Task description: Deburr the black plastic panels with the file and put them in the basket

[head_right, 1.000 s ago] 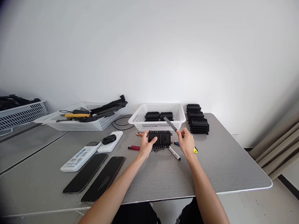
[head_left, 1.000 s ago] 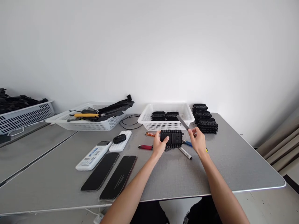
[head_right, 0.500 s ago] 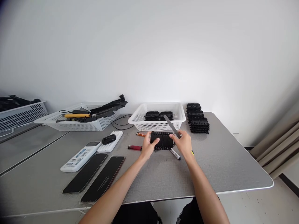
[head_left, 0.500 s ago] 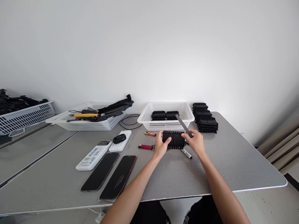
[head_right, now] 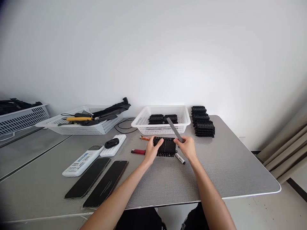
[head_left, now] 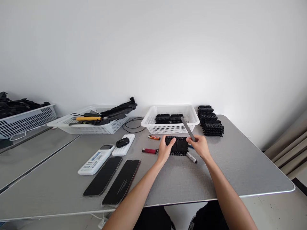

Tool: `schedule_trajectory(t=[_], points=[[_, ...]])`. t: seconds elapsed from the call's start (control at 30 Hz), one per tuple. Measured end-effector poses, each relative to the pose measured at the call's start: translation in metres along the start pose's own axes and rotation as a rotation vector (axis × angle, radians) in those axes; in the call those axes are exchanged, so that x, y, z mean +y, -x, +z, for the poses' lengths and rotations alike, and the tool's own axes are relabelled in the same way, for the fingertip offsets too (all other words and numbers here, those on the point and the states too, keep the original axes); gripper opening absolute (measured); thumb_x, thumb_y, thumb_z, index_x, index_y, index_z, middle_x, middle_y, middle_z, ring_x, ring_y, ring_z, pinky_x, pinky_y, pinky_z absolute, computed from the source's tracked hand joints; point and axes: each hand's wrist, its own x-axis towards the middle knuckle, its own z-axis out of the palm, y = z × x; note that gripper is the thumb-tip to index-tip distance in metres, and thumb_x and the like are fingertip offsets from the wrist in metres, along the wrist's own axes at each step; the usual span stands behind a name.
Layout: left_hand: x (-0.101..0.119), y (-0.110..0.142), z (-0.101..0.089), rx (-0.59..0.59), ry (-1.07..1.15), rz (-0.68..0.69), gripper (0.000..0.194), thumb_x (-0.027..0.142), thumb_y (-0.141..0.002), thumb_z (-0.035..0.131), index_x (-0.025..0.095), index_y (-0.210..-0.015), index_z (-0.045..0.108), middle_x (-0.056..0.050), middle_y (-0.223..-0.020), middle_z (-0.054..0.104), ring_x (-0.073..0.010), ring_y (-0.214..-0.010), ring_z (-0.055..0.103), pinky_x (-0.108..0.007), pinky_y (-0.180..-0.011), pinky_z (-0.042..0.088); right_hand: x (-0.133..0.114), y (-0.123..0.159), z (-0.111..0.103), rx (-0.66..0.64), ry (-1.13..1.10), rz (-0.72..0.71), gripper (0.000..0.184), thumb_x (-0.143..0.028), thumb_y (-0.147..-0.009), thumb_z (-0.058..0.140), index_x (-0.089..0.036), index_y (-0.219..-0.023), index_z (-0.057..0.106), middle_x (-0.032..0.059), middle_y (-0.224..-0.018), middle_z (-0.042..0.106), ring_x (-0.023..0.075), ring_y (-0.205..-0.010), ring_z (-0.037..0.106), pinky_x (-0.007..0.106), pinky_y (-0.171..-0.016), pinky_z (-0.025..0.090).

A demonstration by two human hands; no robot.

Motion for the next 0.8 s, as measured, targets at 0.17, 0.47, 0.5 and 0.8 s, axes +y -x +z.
schedule_trajectory(t=[0.17, 0.47, 0.5, 0.8], points=[[-0.003, 0.001, 0.005, -0.021, 0.215, 0.0, 0.037, 0.056, -0.081, 0.061, 0.023, -0.099, 0.059, -0.007, -0.112, 0.065, -0.0251, -0.114, 0.056, -0.035, -0.098, 0.043, 0.0, -0.002, -0.003, 0.043, -0.026, -0.016, 0.042, -0.051, -0.074, 0.066, -0.014, -0.093, 0.076, 0.0043, -0.077, 0.069, 0.0161, -0.066, 0.055, 0.028, -0.06, 0.043], [0.003, -0.002, 0.004, -0.029, 0.608, -0.236, 0.032, 0.049, -0.081, 0.059, 0.025, -0.091, 0.041, -0.005, -0.112, 0.067, -0.0209, -0.097, 0.066, -0.036, -0.077, 0.053, -0.003, 0.002, 0.003, -0.111, -0.181, 0.06, 0.051, -0.058, -0.067, 0.071, -0.013, -0.092, 0.072, 0.0015, -0.07, 0.063, 0.008, -0.049, 0.041, 0.022, -0.043, 0.031], [0.004, -0.002, 0.004, -0.042, 0.63, -0.233, 0.031, 0.047, -0.08, 0.06, 0.024, -0.088, 0.042, -0.006, -0.111, 0.067, -0.0209, -0.097, 0.066, -0.035, -0.077, 0.053, -0.003, 0.002, 0.004, -0.117, -0.207, 0.078, 0.05, -0.059, -0.067, 0.071, -0.013, -0.087, 0.071, 0.0012, -0.068, 0.062, 0.0067, -0.047, 0.037, 0.021, -0.042, 0.029], [0.014, 0.007, 0.005, -0.246, 0.459, -0.229, 0.045, 0.038, -0.067, 0.076, 0.02, -0.104, 0.056, -0.004, -0.081, 0.071, -0.0203, -0.074, 0.067, -0.032, -0.067, 0.053, -0.006, -0.001, -0.003, 0.006, -0.381, 0.157, 0.045, -0.059, -0.067, 0.072, -0.015, -0.072, 0.063, -0.0076, -0.045, 0.035, 0.0056, -0.041, 0.024, 0.023, -0.039, 0.019]])
